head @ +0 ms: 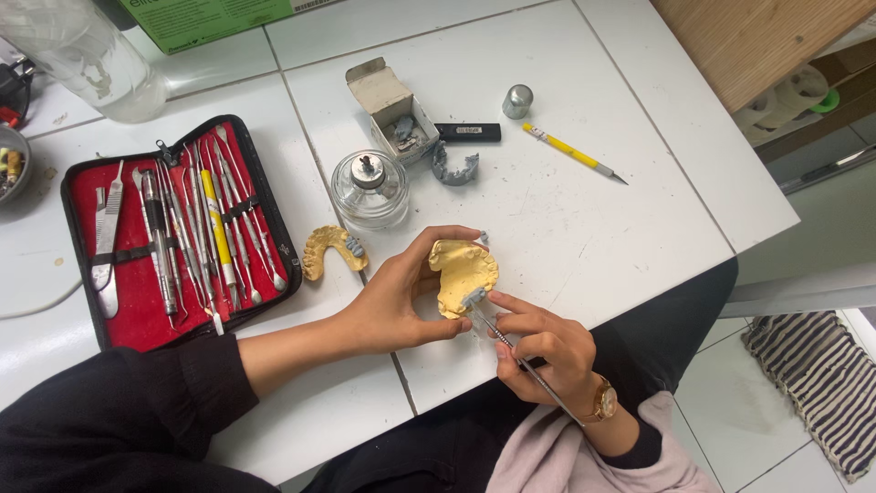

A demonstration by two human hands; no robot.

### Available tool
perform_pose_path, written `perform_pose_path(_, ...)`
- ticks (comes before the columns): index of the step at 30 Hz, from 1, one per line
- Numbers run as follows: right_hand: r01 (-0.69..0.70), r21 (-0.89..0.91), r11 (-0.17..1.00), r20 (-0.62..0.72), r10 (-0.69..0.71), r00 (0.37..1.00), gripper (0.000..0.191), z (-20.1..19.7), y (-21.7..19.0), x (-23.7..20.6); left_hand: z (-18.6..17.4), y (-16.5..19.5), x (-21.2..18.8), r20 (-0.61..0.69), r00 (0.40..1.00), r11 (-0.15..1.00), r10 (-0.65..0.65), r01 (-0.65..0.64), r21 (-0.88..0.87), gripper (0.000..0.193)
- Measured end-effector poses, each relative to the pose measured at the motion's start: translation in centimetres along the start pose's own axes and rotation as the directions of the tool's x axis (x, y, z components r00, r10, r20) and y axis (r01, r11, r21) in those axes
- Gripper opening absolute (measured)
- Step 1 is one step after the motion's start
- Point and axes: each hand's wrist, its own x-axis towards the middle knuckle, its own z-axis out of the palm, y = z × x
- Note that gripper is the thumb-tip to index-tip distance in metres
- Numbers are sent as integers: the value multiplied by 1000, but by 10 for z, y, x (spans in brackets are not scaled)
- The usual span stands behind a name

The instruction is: The person holds a yellow dental plaster model in one hand and uses a metal waxing instrument in the other to shape and smooth wax around the teeth on the model. They periodically dip the instrument tip into a small glass dish of wax before returning to work on the model.

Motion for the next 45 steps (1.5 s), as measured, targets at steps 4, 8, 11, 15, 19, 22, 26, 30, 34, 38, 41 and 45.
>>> perform_pose_path(4, 15, 22, 1000, -6, -15, 1000, 26, 0, 0, 0, 0, -1, 0, 4, 1000, 1000, 2, -2, -2, 85)
perform_pose_path(8, 17, 6, 1000, -3, -17, 1000, 26, 0, 1, -1, 0, 0, -1, 4, 1000, 1000, -3, 3, -12, 85)
perform_pose_path(11, 21, 13, 1000, 1, -21, 1000, 26, 0, 0, -1, 0, 2, -1, 0, 1000, 1000, -21, 21, -12, 85)
perform_pose_path(15, 13, -6, 1000, 1, -12, 1000, 26, 1, 1, -1, 1, 4, -1, -2, 999, 999, -35, 35, -36, 84)
perform_pose_path(19, 23, 7, 1000, 4, -23, 1000, 26, 2, 0, 0, 0, 6, 0, 1, 999, 997, -55, 55, -46, 85)
perform_pose_path(22, 30, 18, 999, -2, -30, 1000, 25, 2, 0, 0, 0, 7, 0, 1, 998, 997, -65, 65, -38, 85)
perform_pose_path(26, 29, 42, 999, -7, -29, 1000, 25, 2, -1, 0, 0, 7, -1, 1, 997, 996, -75, 75, -52, 85)
perform_pose_path(30, 43, 45, 998, -2, -43, 999, 24, 2, 0, 1, 0, 8, -1, -2, 996, 996, -88, 88, -32, 85)
perform_pose_path(34, 25, 26, 999, 14, -25, 1000, 25, 1, 1, 0, 0, 8, 0, -1, 998, 997, -65, 65, -41, 84)
perform_pose_path(38, 24, 19, 1000, 8, -24, 1000, 26, 1, 1, -1, 0, 7, -1, -1, 998, 997, -62, 62, -47, 84)
perform_pose_path(41, 23, 10, 1000, 9, -23, 1000, 26, 2, 1, -1, 0, 7, -1, -2, 998, 997, -60, 60, -42, 84)
perform_pose_path(45, 17, -6, 1000, 15, -17, 1000, 26, 2, 2, -1, 0, 6, -1, -2, 999, 998, -50, 49, -42, 84)
